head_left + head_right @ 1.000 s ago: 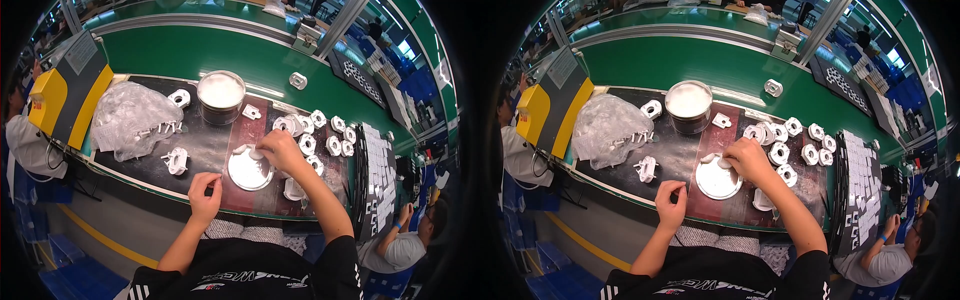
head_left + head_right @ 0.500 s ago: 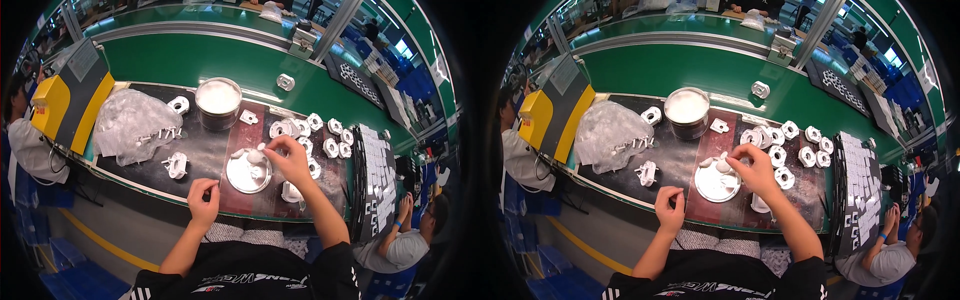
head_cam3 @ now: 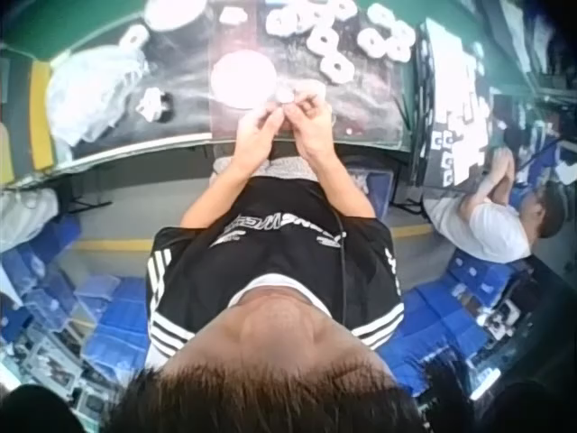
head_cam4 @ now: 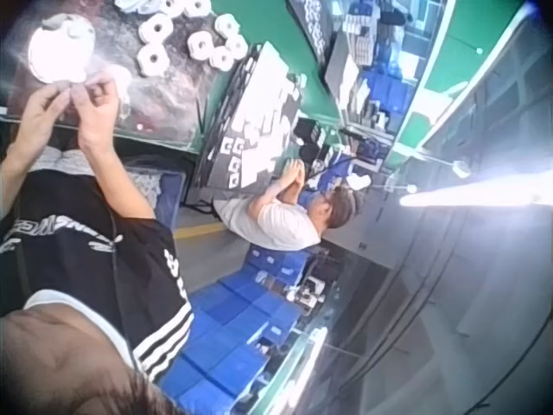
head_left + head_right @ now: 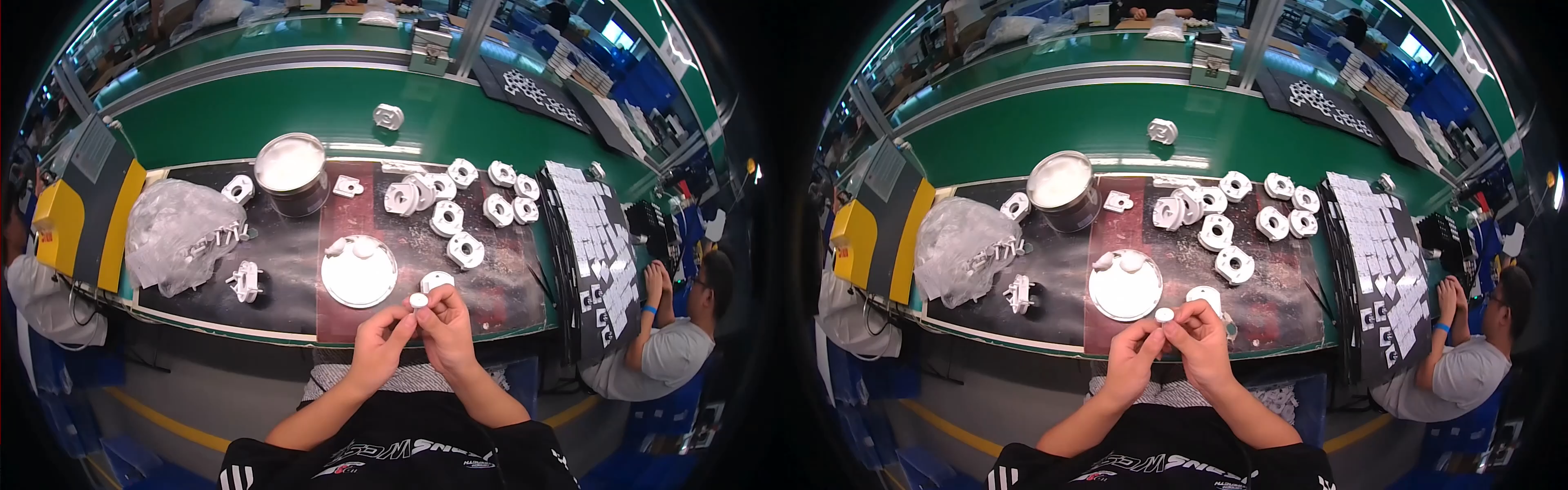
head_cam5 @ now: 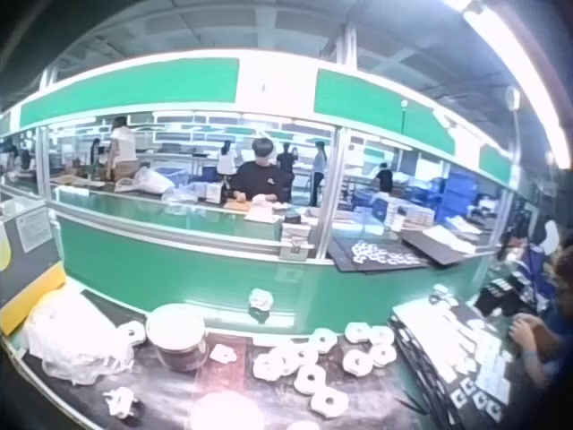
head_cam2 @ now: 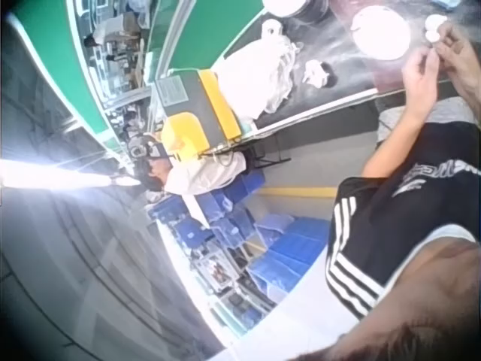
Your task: Assembling lighting components by applying paste to metal plates and inserting them into plastic housings at a factory station.
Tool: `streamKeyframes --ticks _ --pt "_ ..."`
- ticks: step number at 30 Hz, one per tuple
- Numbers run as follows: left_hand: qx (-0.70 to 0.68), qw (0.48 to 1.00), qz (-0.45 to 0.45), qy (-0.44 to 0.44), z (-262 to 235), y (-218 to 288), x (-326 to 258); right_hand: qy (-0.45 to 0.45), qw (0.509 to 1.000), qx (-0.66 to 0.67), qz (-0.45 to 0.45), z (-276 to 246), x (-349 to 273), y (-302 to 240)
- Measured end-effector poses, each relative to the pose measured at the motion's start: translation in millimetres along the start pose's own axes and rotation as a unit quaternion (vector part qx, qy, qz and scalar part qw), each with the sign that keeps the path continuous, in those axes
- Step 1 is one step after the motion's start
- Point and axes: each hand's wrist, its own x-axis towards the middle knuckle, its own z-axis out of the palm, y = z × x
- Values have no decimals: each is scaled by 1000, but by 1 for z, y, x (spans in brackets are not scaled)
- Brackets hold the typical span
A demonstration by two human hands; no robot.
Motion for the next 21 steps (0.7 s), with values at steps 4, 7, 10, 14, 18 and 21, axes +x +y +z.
streamKeyframes --ticks 4,7,10,14,18,21 --pt "-62 998 -2 8 13 -11 -2 -26 999 -26 25 -11 -8 -11" --pt "-104 994 -24 12 19 -10 -4 -61 997 29 32 -21 -7 -27" --pt "-86 996 -18 -26 21 -4 -7 -48 998 -5 49 -31 3 -49" --pt "-16 997 -9 -70 22 1 -8 -119 979 -57 158 -37 10 -80" --pt "9 996 -10 -86 25 1 -6 -134 970 -74 186 -32 10 -86" --pt "47 997 7 -65 29 -2 -6 -143 971 -29 191 -37 12 -84"
